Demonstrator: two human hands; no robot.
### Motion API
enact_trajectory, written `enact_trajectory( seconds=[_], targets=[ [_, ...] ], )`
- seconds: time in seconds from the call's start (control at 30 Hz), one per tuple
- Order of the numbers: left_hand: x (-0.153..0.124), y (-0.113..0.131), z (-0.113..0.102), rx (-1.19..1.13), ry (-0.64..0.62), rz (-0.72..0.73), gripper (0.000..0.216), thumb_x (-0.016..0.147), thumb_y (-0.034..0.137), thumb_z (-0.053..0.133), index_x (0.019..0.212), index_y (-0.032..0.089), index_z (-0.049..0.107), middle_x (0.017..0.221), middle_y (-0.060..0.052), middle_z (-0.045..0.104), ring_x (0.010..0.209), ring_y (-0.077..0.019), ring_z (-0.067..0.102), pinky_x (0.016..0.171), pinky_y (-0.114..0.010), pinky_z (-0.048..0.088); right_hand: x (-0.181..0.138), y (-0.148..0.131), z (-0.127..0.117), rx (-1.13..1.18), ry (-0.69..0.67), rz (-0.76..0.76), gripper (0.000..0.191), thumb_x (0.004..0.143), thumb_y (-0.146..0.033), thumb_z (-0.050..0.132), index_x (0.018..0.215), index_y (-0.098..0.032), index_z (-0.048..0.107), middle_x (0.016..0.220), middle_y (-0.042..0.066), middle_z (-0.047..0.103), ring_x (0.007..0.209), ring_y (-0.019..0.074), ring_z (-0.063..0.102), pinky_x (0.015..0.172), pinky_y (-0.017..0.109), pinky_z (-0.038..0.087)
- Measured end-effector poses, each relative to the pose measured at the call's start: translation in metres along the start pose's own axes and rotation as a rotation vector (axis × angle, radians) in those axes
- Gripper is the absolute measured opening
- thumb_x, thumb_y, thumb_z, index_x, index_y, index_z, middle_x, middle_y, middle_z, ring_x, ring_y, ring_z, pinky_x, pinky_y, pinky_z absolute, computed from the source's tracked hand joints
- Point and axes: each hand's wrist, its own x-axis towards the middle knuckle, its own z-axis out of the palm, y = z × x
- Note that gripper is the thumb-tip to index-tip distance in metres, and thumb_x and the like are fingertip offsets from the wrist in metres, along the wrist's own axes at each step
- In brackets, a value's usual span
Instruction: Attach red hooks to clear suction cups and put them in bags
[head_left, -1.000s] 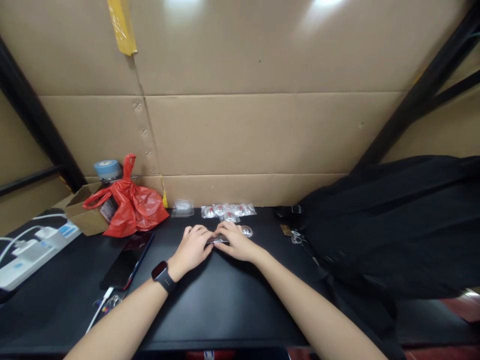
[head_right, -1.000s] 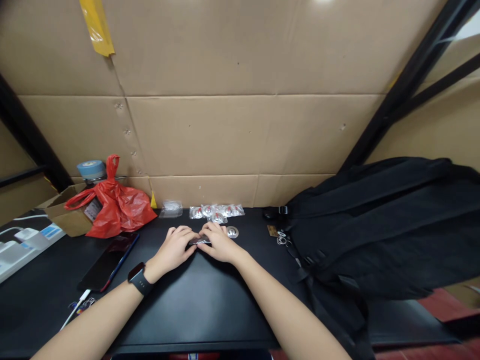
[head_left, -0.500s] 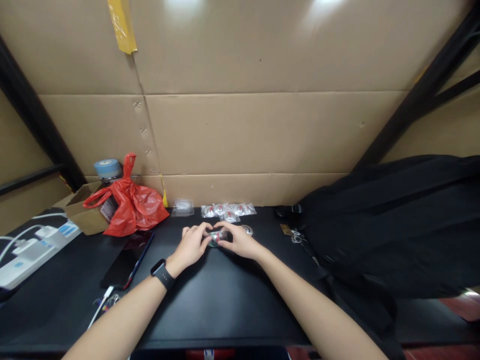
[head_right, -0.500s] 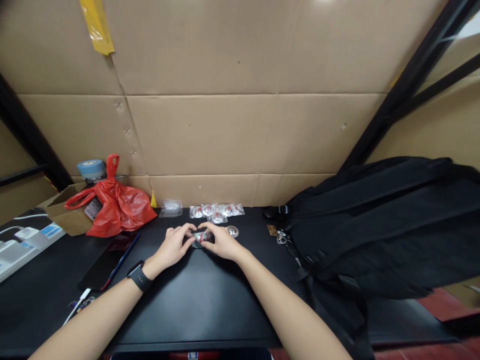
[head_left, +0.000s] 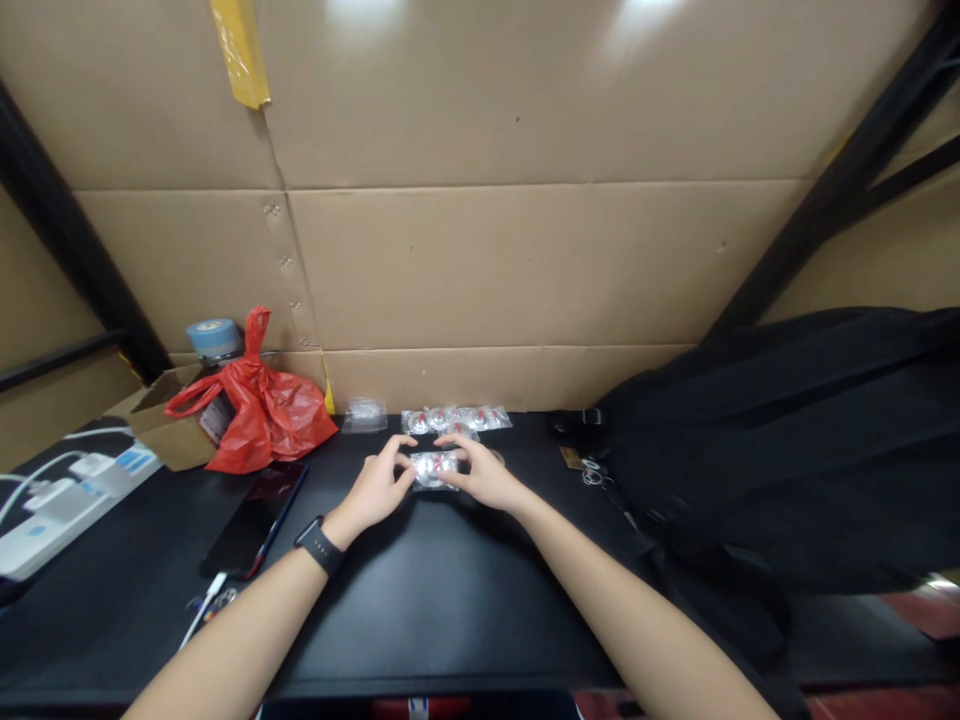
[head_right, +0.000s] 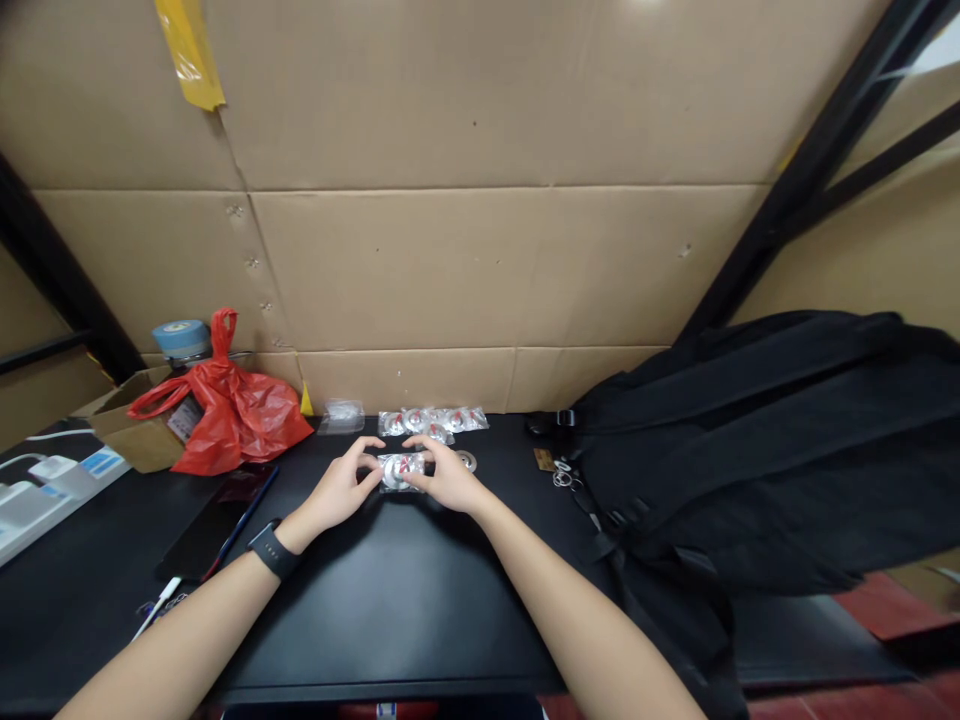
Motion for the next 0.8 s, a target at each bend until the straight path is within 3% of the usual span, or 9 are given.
enact_trajectory(
  seconds=[0.13, 0.33, 0.57, 0.7, 0.8],
  targets=[
    [0.003, -0.004, 0.000, -0.178, 0.039, -0.031, 0.033, 0.092, 0.035, 0.054, 0.123, 0.023, 0.048, 0.084, 0.000, 0.073, 0.074, -0.0167, 0.068, 0.073, -0.027, 0.048, 0.002, 0.002, -0.002, 0.165, -0.003, 0.086, 0.047, 0.079, -0.035, 0.072, 0.119, -0.022, 0.053, 0.087, 0.001, 0.067, 0.078, 0.0184, 0.064, 0.073, 0.032, 0.051],
    [0.004, -0.009, 0.003, -0.267, 0.054, -0.022, 0.033, 0.090, 0.033, 0.059, 0.120, 0.022, 0.050, 0.085, 0.000, 0.073, 0.078, -0.0165, 0.070, 0.071, -0.026, 0.049, 0.002, 0.004, 0.000, 0.072, 0.098, 0.102, 0.045, 0.077, -0.037, 0.074, 0.116, -0.023, 0.056, 0.086, 0.000, 0.068, 0.079, 0.0192, 0.065, 0.076, 0.034, 0.051],
    [0.002, -0.003, 0.001, -0.074, 0.075, -0.071, 0.032, 0.085, 0.027, 0.060, 0.116, 0.024, 0.051, 0.085, 0.003, 0.075, 0.063, -0.0139, 0.066, 0.073, -0.027, 0.049, 0.000, -0.001, 0.004, -0.028, 0.106, 0.099, 0.041, 0.078, -0.040, 0.069, 0.113, -0.023, 0.054, 0.075, -0.002, 0.065, 0.069, 0.0182, 0.063, 0.068, 0.031, 0.049],
    [-0.001, 0.004, 0.000, 0.059, 0.013, -0.042, 0.015, 0.088, 0.027, 0.057, 0.103, 0.025, 0.060, 0.088, 0.002, 0.076, 0.082, -0.0174, 0.069, 0.081, -0.029, 0.047, -0.001, -0.002, 0.008, -0.213, 0.135, 0.165, 0.036, 0.079, -0.037, 0.067, 0.111, -0.023, 0.056, 0.069, -0.005, 0.066, 0.061, 0.0166, 0.062, 0.067, 0.030, 0.045],
    [-0.002, 0.006, 0.002, 0.166, -0.023, -0.025, 0.014, 0.090, 0.028, 0.055, 0.100, 0.026, 0.065, 0.096, 0.000, 0.075, 0.095, -0.0204, 0.067, 0.086, -0.033, 0.044, -0.001, 0.001, 0.011, -0.365, 0.134, 0.140, 0.031, 0.082, -0.032, 0.064, 0.111, -0.024, 0.057, 0.071, -0.004, 0.069, 0.065, 0.0167, 0.065, 0.074, 0.031, 0.043]
  ],
)
